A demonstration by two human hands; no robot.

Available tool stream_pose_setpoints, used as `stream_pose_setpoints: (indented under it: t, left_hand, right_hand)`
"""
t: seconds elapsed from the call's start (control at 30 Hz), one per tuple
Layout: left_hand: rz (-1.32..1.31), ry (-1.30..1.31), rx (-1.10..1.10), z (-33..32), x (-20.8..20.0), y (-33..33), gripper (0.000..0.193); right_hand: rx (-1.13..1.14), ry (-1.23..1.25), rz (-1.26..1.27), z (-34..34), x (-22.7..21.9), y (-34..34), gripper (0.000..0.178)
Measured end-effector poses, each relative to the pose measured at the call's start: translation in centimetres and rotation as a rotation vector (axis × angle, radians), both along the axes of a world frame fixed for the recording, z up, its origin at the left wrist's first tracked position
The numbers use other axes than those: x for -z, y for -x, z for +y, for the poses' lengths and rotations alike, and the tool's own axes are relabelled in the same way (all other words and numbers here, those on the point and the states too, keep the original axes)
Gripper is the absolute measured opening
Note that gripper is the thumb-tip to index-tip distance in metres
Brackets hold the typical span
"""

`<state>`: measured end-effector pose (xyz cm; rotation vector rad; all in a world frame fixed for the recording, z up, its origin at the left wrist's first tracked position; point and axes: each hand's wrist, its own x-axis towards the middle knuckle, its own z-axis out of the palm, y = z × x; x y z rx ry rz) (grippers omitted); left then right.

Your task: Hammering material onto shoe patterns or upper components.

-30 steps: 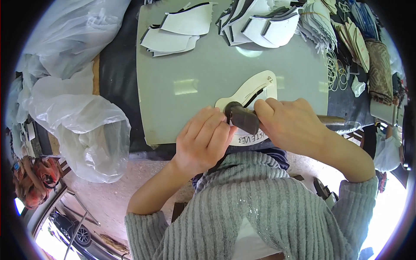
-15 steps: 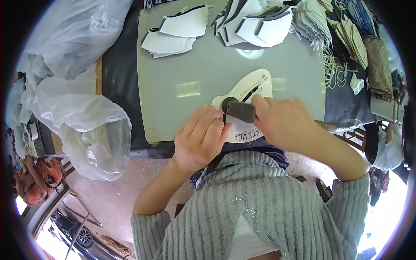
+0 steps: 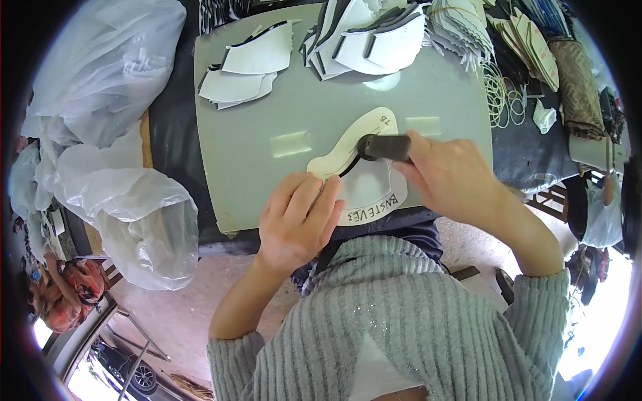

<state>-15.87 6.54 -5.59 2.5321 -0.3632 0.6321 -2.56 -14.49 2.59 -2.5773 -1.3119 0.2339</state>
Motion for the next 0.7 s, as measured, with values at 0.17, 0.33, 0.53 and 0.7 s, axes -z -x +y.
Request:
stream_pose_setpoints:
  t: [0.17,0.33,0.53,0.7]
  left_hand:
    - [0.004,0.009,-0.025,0.0,-0.1,0.2,0.033]
    - [-0.009,-0.003,-0.027,0.0,0.0,-0.1,0.031]
    - [-0.008,0.005,-0.037,-0.1,-0.1,0.2,0.03]
    - [-0.018,0.018,-0.023,0.0,-0.3,-0.4,0.028]
  right_hand:
    - [0.092,-0.171,0.019,0.4,-1.0,-0.1,0.027]
    - [0.028,0.126,0.044,0.2,-0.2,-0.4,0.028]
    - [0.006,0.135,0.058,0.0,-0.5,-0.4,0.028]
    - [0.16,-0.065,-0.02,-1.6,1.3,-2.8,0.025]
